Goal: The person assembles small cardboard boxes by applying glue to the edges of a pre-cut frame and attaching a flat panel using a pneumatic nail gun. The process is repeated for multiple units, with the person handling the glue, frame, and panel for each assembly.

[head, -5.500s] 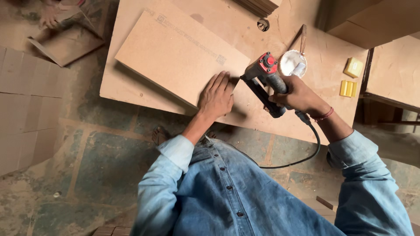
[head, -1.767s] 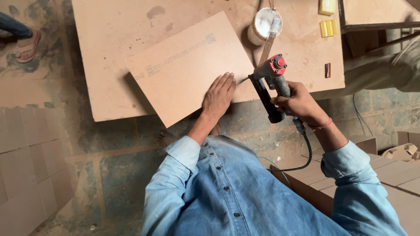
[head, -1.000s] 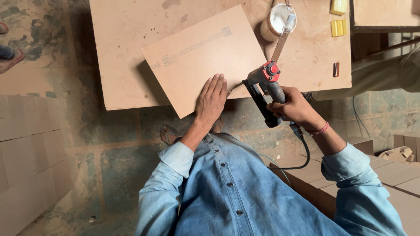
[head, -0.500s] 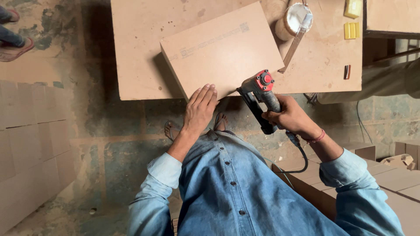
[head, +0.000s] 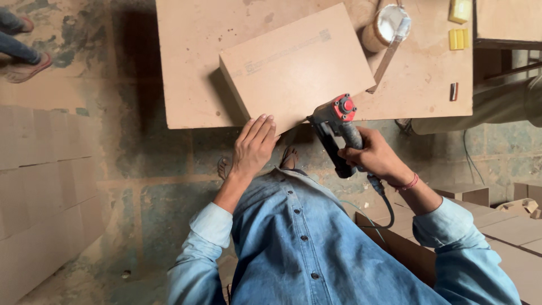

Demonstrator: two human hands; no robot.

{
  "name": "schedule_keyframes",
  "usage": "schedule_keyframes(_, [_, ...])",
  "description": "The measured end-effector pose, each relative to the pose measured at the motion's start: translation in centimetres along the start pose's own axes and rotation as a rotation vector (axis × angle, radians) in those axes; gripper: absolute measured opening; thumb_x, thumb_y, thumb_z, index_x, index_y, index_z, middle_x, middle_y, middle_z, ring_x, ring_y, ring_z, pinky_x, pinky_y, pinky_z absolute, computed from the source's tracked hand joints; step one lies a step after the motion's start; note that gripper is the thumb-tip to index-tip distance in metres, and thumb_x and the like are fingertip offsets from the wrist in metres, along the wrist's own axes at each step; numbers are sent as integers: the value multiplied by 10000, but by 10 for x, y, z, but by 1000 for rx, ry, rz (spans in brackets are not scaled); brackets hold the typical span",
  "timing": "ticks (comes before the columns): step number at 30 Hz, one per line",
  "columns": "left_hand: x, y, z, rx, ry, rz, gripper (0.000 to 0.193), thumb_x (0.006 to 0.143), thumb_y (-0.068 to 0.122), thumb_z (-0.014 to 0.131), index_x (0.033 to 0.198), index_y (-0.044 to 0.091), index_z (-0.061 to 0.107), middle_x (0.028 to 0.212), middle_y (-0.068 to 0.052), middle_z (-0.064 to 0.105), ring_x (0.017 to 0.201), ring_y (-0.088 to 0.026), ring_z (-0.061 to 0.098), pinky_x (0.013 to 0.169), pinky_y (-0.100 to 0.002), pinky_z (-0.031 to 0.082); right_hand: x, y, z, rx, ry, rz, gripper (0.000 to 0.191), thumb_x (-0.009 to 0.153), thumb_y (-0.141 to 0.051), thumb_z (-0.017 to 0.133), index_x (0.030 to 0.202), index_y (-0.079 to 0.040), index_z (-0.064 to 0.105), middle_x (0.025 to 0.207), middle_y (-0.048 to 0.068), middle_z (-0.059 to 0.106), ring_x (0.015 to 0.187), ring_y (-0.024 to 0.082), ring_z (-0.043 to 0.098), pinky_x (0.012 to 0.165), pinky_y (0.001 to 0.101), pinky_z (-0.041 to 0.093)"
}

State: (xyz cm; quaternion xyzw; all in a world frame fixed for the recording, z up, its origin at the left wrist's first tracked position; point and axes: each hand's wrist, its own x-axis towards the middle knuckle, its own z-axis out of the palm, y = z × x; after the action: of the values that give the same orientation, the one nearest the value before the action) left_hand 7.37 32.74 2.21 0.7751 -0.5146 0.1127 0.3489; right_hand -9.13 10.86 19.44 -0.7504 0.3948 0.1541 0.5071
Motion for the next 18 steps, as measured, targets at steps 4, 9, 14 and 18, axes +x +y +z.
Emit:
schedule_keyframes(4, [-18,-16,-23,-40,48,-7,294,916,177,767,1141,-9,731,1252,-142,718,1238,-290,649,1065,-444,507,-4,-12,33,39,-80,30,259,841,-50,700,1091,-18,637,648,34,624,531,97,540,454,280,403])
schedule_keyframes(9, [-25,-29,-32,-70,78,7,220,944,94,742,1135,-16,740,1247,-135,720,1249,-278,657,1050,-408,545,-9,-27,61,29,-81,38,324,839,-48,695,1159,-40,642,644,31,607,525,93,522,452,275,402])
schedule_keyframes(14, [-27,-35,-40,-83,99,17,201,926,48,706,1106,-25,756,1217,-130,733,1235,-281,661,1021,-400,564,-13,-39,75,30,-60,43,299,847,-55,707,1134,-11,635,647,29,593,525,94,502,451,282,391])
schedule_keyframes(18, [-25,-36,-46,-65,96,27,175,943,34,688,1093,-23,756,1217,-128,737,1237,-279,665,1018,-395,565,-15,-43,80,8,-52,21,280,843,-57,707,1110,1,642,648,27,588,539,89,510,464,279,402])
